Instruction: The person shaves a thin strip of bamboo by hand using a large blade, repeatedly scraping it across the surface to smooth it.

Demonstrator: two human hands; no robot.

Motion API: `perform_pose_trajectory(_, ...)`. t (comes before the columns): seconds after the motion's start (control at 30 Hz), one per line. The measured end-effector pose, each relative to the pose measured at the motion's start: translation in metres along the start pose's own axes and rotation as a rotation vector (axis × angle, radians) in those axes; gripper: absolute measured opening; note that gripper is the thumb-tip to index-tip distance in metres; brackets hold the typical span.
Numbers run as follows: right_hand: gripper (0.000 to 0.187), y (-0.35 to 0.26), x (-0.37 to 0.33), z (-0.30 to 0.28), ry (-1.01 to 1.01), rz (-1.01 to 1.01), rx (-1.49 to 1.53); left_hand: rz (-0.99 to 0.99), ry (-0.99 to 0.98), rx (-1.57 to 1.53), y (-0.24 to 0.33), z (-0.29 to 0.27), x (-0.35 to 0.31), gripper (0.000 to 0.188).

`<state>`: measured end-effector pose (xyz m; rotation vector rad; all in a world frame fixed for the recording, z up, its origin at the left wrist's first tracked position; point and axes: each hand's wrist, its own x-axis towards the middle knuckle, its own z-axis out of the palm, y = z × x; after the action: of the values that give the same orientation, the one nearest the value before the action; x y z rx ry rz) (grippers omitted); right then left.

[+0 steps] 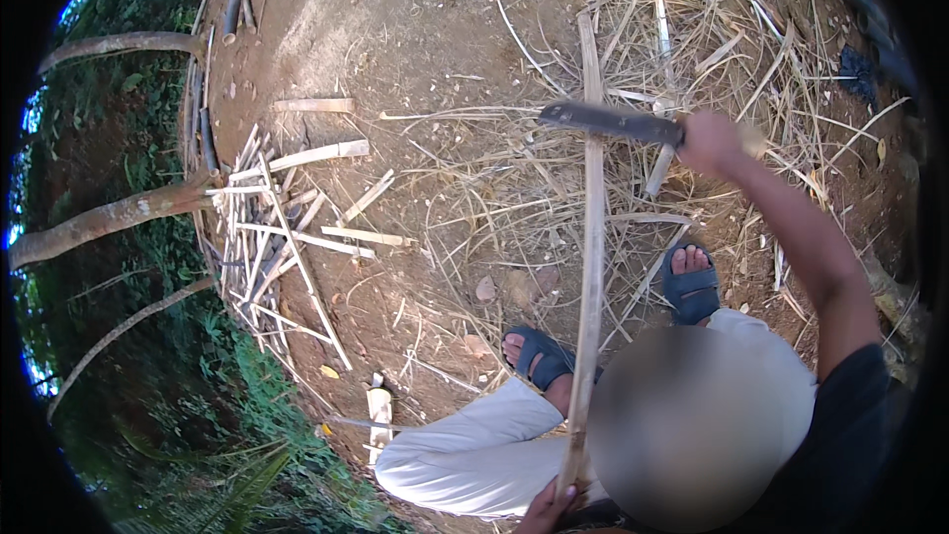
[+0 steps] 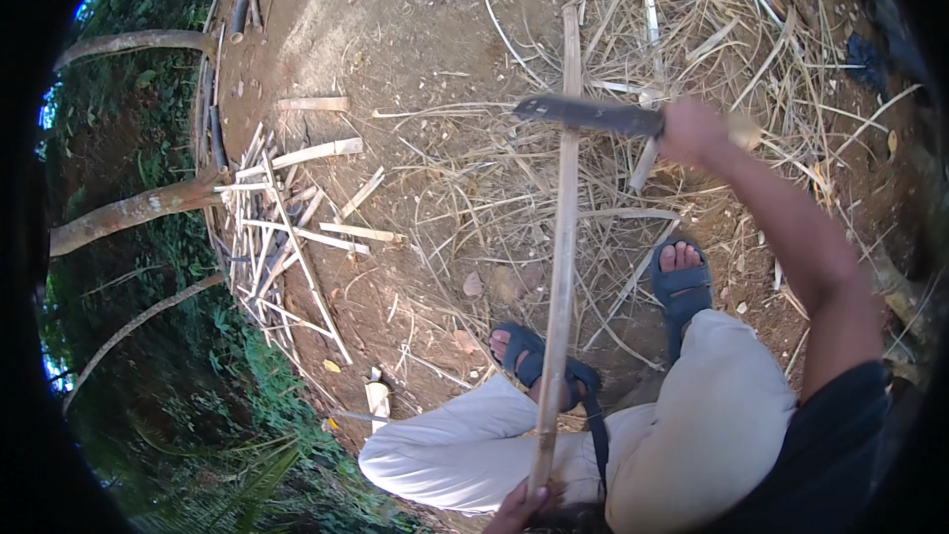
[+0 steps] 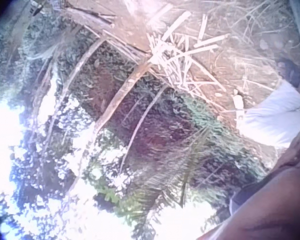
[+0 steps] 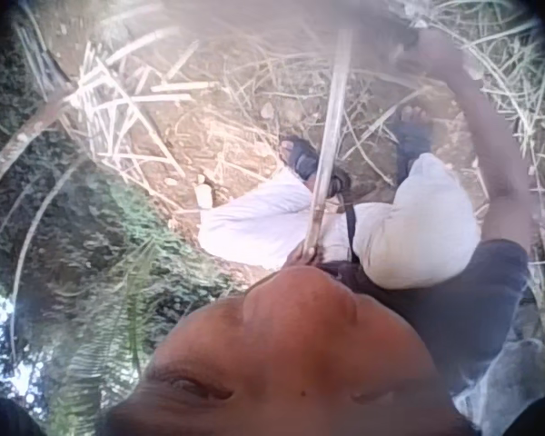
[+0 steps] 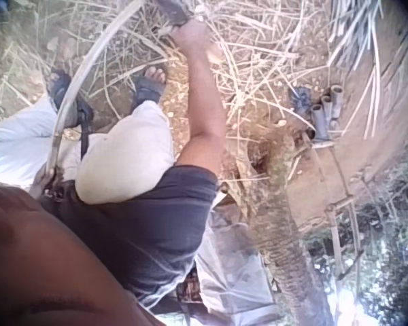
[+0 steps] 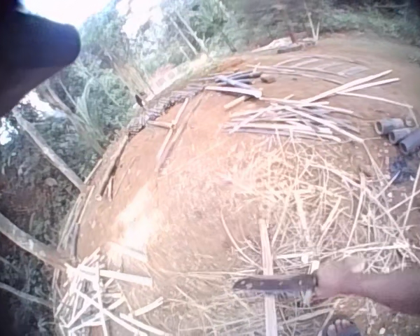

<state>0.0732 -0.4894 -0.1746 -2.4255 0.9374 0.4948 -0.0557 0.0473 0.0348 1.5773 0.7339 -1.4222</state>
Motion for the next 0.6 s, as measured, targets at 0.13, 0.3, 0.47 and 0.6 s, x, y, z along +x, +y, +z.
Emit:
perform_pose_trajectory(0.13,0.030,-0.022,-0.055,0.067,0.007,-0.132,0.146,-0.059,0.015,0.738,0.109,0.033,-0.036,0.044)
perform_pose_trajectory(0.3,0.027,-0.049,-0.100,0.062,-0.059,-0.425,0.166,-0.157,0.119,1.124,0.113,0.030,-0.027,0.049)
perform_pose_trajectory(0.47,0.031,-0.048,-0.116,0.085,-0.104,-0.788,0.015,0.196,0.445,1.486,0.127,0.050,-0.006,0.054)
perform_pose_trajectory(0.6,0.031,-0.058,-0.126,0.074,-0.170,-0.715,0.050,0.844,0.446,1.095,0.094,0.045,0.081,0.055)
